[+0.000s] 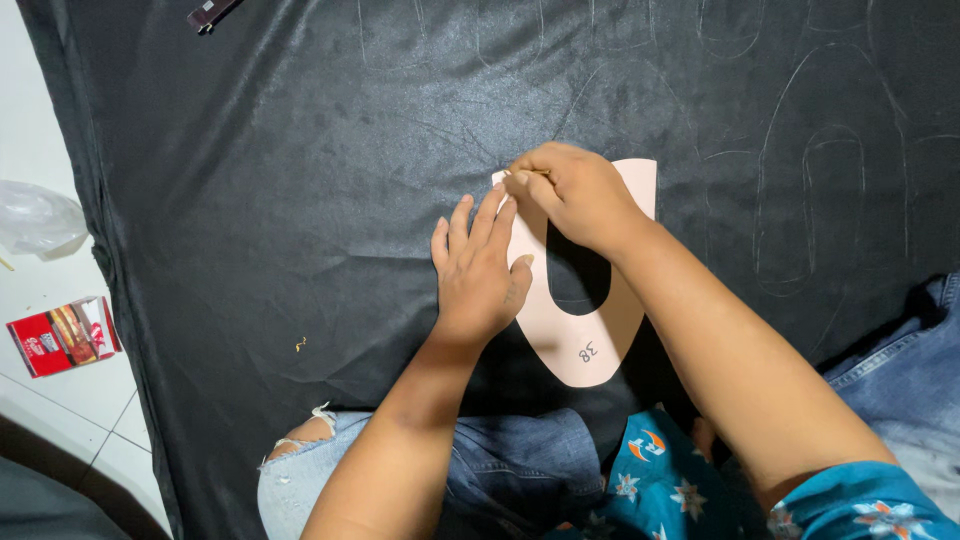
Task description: The person places a U-shaped paper pattern on a large sheet of black fabric and uses a small stick to trace its outline. They repeat this process multiple times, repositioning the pattern to create several identical outlines on the fabric.
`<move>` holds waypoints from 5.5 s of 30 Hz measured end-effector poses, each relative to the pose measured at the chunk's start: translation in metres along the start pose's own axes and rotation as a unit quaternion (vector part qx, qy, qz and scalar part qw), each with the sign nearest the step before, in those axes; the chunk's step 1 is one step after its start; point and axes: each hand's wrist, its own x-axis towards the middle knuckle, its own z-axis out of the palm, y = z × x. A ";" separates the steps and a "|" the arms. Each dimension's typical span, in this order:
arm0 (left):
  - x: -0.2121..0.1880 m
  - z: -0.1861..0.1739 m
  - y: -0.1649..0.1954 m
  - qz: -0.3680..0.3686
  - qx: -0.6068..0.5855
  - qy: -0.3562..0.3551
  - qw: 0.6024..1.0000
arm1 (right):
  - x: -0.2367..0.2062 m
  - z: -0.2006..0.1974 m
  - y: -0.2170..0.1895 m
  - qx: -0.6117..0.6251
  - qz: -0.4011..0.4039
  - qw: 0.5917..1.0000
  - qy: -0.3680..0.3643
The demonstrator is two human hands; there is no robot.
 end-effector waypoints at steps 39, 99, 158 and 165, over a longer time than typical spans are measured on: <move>-0.002 -0.001 0.001 0.007 0.015 0.004 1.000 | -0.049 -0.012 -0.005 -0.066 0.053 0.994 0.062; -0.002 -0.008 0.006 -0.034 -0.006 -0.043 0.998 | -0.123 0.012 -0.028 -0.008 0.150 0.988 0.021; 0.000 -0.025 0.016 -0.068 0.016 -0.201 0.977 | -0.184 -0.018 -0.028 -0.089 0.162 0.980 0.073; 0.002 -0.027 0.018 -0.076 0.020 -0.206 0.975 | -0.191 -0.008 -0.031 -0.077 0.166 0.979 0.085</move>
